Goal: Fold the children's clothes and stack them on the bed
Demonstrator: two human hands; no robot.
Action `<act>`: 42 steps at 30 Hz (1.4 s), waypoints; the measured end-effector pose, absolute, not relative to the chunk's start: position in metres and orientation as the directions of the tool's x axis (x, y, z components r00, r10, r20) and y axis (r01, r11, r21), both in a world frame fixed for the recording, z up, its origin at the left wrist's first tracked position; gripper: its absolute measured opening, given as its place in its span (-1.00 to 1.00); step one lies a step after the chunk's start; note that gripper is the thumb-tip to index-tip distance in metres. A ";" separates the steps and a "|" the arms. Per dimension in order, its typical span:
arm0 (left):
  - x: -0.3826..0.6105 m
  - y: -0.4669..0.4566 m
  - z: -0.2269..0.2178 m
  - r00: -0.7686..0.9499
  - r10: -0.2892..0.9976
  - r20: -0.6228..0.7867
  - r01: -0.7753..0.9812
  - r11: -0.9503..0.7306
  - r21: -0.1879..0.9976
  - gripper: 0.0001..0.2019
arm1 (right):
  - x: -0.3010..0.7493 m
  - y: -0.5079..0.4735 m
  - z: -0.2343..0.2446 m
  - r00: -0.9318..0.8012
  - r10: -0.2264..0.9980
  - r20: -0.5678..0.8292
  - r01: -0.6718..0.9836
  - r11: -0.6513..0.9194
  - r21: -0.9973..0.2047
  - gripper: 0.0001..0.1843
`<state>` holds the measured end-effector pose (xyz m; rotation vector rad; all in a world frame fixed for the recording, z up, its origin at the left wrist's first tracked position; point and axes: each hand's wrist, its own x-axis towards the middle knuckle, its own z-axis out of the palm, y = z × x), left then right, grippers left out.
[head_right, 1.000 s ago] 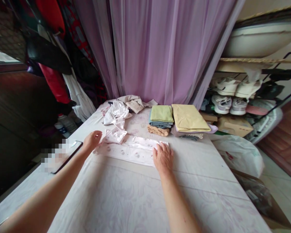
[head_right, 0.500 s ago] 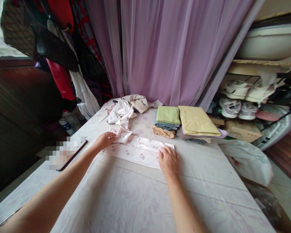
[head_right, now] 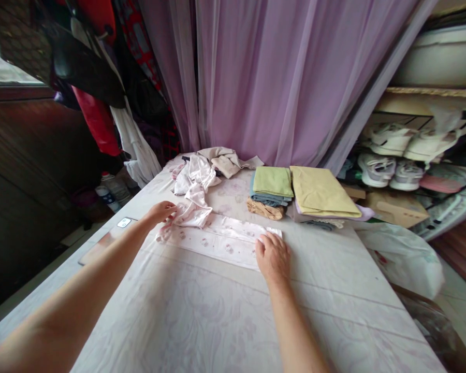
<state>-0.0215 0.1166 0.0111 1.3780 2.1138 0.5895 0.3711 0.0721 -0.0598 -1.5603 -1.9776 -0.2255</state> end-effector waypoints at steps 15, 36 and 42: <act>-0.019 0.142 -0.007 -0.454 0.876 -0.159 0.579 0.426 0.695 -0.69 | 0.376 0.085 -0.037 -0.140 0.883 0.448 0.929 0.274 -0.249 -0.70; -0.016 0.137 0.006 -0.277 0.948 -0.156 0.756 0.315 0.574 -0.48 | 0.414 0.116 -0.007 0.293 0.954 -0.066 0.873 -0.295 -0.388 -0.57; -0.014 0.133 0.014 -0.204 0.955 -0.214 0.565 0.294 0.771 -0.57 | 0.423 0.128 -0.023 0.183 0.980 0.071 0.885 -0.133 -0.447 -0.62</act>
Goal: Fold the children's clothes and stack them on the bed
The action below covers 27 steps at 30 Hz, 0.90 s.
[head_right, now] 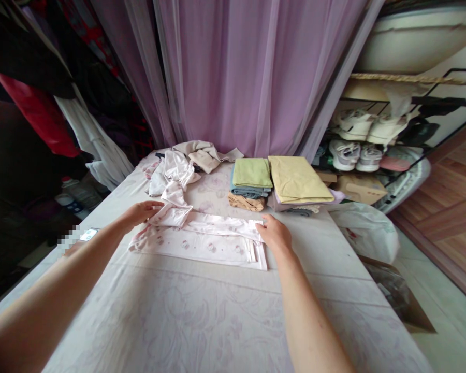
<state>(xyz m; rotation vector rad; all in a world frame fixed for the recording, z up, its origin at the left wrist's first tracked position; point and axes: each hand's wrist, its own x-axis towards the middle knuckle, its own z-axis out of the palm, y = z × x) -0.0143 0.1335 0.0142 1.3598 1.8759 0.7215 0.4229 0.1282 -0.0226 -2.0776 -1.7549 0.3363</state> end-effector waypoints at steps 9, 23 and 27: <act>-0.009 0.130 0.008 -0.288 0.922 -0.259 0.485 0.374 0.791 -0.50 | 0.412 0.131 -0.031 0.230 0.946 0.228 0.849 -0.081 -0.523 -0.60; -0.005 0.097 0.013 0.262 0.943 0.206 0.915 -0.311 0.258 -0.64 | 0.430 0.093 -0.031 -0.117 0.943 0.312 0.851 0.257 -0.457 -0.81; 0.006 0.088 0.011 0.358 0.905 0.229 0.921 -0.383 0.072 -0.75 | 0.431 0.092 -0.028 -0.132 0.939 0.319 0.870 0.264 -0.417 -0.86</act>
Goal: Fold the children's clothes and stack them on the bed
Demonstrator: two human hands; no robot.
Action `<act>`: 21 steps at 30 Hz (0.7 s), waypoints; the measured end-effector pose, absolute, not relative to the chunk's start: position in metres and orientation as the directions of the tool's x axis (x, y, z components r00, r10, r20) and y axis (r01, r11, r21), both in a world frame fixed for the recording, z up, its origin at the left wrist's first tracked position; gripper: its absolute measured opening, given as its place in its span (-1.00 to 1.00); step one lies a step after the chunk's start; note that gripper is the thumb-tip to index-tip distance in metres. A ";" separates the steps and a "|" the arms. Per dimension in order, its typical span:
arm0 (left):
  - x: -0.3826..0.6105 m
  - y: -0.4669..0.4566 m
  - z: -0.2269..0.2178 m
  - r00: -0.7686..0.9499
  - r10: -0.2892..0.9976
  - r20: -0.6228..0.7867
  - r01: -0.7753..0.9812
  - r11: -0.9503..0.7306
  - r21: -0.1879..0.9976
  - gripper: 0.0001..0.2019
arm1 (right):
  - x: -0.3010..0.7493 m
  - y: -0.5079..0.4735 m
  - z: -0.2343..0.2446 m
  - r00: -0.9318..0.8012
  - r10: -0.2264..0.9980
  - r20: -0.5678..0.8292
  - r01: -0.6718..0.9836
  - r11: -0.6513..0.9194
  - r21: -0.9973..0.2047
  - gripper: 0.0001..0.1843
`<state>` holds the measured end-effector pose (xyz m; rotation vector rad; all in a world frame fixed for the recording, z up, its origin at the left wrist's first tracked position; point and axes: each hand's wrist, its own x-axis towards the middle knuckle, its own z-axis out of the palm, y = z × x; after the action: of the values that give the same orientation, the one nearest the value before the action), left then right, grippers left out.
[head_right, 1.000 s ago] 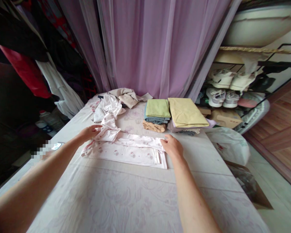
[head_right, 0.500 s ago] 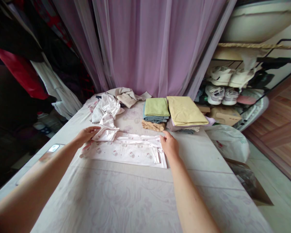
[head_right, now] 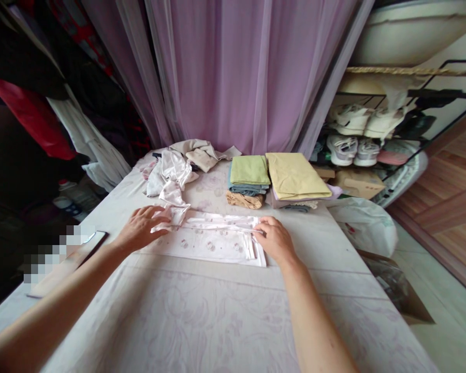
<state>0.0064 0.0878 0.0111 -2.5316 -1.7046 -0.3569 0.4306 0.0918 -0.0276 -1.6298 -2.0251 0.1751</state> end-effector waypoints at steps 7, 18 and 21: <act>0.010 0.090 0.013 0.325 0.903 0.282 0.936 -0.350 0.041 -0.76 | 0.426 0.094 -0.011 -0.035 0.911 0.411 0.906 0.202 -0.371 -0.82; 0.024 0.095 0.018 0.272 0.945 0.183 0.961 -0.278 0.005 -0.77 | 0.409 0.135 -0.002 0.258 0.963 0.075 0.487 -0.062 -0.871 -0.86; 0.024 0.101 0.023 0.231 0.966 0.117 0.973 -0.230 -0.023 -0.81 | 0.410 0.146 -0.010 0.280 0.958 0.067 0.381 -0.047 -0.924 -0.87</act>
<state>0.0244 0.1014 0.0230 -2.3915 -1.8902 -0.1182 0.4098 0.1459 -0.0096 -1.6052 -1.2604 0.7673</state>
